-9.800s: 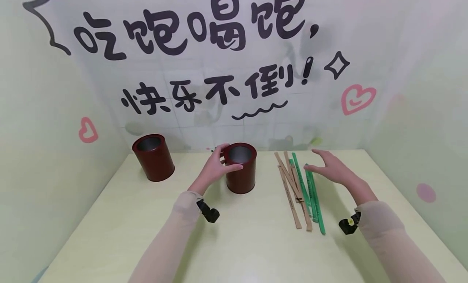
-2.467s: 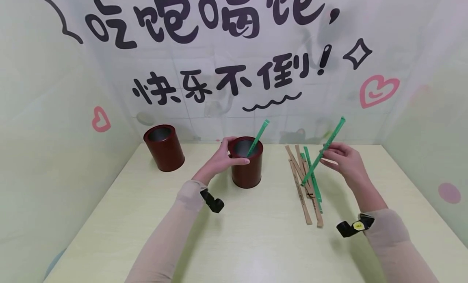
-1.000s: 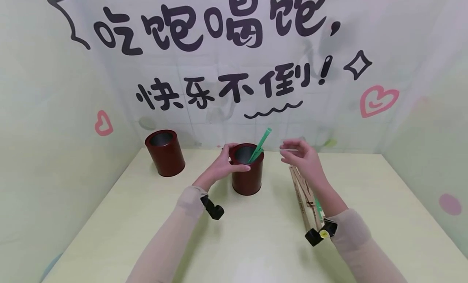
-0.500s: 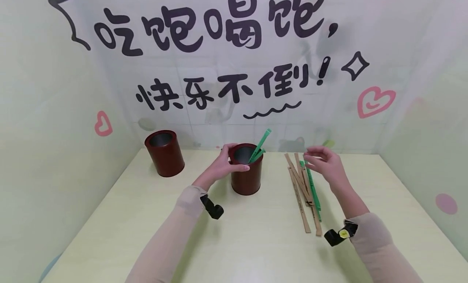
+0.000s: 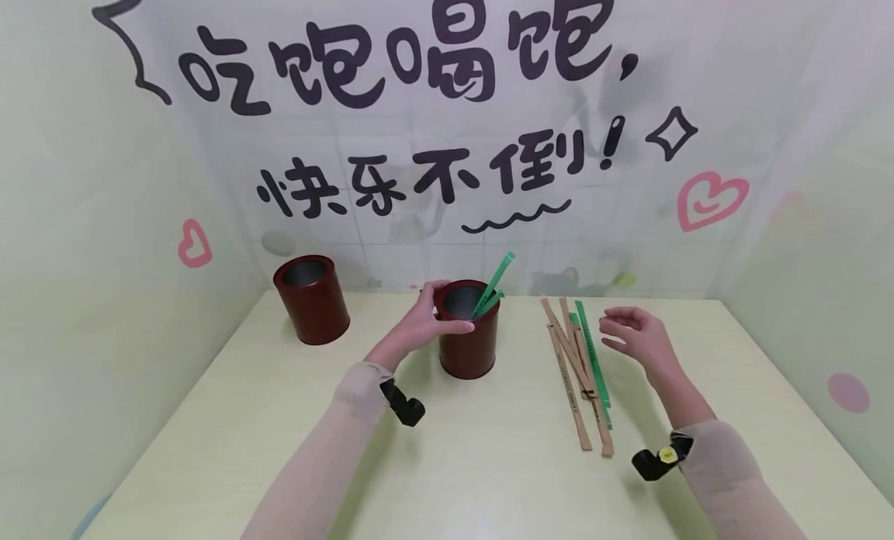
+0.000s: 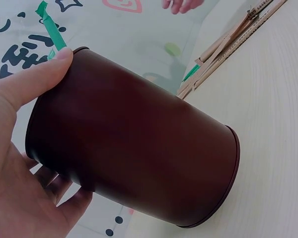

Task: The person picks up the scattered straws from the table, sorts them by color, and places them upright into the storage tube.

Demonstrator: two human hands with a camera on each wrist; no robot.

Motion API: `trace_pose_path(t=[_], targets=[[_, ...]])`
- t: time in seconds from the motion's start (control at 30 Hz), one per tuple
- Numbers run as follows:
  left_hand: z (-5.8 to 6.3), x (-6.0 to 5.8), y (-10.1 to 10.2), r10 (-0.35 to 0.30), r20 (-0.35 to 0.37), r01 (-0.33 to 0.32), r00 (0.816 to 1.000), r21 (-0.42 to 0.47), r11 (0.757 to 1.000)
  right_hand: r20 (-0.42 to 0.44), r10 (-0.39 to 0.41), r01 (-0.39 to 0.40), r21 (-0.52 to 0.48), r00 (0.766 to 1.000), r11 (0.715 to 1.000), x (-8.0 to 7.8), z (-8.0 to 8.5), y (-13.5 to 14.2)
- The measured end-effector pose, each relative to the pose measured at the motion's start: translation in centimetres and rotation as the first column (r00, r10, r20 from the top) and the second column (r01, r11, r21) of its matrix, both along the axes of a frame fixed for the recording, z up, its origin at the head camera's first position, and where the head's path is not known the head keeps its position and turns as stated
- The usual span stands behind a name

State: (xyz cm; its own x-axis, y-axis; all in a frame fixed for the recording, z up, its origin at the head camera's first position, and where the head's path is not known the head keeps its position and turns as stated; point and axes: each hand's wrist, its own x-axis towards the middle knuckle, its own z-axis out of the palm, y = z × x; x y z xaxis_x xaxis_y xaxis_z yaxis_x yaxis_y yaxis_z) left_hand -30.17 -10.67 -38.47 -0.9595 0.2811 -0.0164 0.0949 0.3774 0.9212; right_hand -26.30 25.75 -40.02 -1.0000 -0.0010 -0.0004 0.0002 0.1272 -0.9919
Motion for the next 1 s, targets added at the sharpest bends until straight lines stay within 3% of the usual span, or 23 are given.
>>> trace_pose_path(t=[0.4,0.57,0.67,0.83,0.9,1.0], targets=[[0.1,0.1,-0.2,0.006,0.001,-0.006,1.000,-0.005,1.000,0.186,0.039,-0.046,0.031,0.982,0.998,-1.0,-2.4,0.9],[0.2,-0.1,-0.2,-0.007,0.003,0.007,1.000,0.000,1.000,0.280,0.048,-0.095,0.158,0.959,0.983,-1.4,-3.3,1.3],[0.2,-0.1,-0.2,-0.013,0.004,0.013,1.000,0.005,1.000,0.269,0.036,-0.125,0.318,0.962,0.940,-1.7,-3.6,1.0],[0.3,0.0,-0.2,-0.014,0.002,0.014,1.000,0.006,1.000,0.192,0.024,-0.139,0.614,0.981,0.777,-2.0,-3.4,-0.2],[0.3,0.0,-0.2,-0.010,-0.001,0.010,1.000,0.006,1.000,0.182,0.030,-0.147,0.672,0.983,0.726,-2.0,-3.3,-0.6],[0.3,0.0,-0.1,-0.011,0.000,0.011,1.000,0.006,1.000,0.192,0.030,-0.159,0.705,0.981,0.691,-2.0,-3.0,-1.0]])
